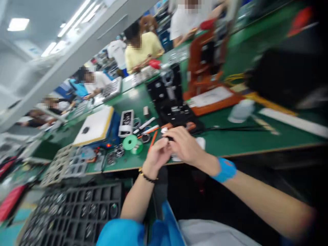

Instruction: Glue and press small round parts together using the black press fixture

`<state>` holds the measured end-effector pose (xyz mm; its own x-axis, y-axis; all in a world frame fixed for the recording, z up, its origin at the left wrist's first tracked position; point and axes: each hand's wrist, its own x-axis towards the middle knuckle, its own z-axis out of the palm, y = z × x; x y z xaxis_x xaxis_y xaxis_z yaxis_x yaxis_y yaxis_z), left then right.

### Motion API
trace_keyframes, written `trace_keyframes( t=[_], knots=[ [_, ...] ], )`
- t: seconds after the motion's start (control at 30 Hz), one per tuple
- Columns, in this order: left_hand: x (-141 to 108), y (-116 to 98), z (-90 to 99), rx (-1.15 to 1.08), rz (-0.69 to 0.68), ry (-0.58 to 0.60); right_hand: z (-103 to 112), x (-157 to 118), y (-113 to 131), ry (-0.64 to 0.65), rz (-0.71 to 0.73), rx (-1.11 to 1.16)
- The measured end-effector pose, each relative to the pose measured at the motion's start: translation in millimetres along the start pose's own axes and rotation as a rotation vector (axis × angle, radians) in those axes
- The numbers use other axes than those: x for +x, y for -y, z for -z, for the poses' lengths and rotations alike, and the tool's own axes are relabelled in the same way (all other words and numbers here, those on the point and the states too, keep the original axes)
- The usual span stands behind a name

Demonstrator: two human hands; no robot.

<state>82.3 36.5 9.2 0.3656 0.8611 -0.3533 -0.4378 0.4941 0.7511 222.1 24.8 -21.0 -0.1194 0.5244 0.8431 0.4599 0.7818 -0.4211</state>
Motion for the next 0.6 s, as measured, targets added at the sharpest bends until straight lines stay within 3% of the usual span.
trace_keyframes(
  t=[0.07,0.17,0.27,0.43,0.6],
  knots=[
    [4.9,1.3,8.4,-0.003,-0.013,-0.035,-3.3,-3.0,-6.4,0.015,0.011,-0.087],
    [9.3,2.0,17.5,-0.093,0.056,0.071,-5.3,-5.1,-11.8,0.031,0.032,-0.144],
    [9.5,2.0,18.4,-0.136,0.095,0.147,-4.3,-5.5,-10.4,0.037,0.032,-0.161],
    [8.8,-0.2,17.1,-0.117,0.102,0.158,-5.7,-6.2,-9.2,0.04,-0.007,-0.133],
    [2.4,2.0,15.0,-0.053,-0.02,0.182,-1.5,-5.6,-7.4,0.087,-0.008,-0.116]
  ],
)
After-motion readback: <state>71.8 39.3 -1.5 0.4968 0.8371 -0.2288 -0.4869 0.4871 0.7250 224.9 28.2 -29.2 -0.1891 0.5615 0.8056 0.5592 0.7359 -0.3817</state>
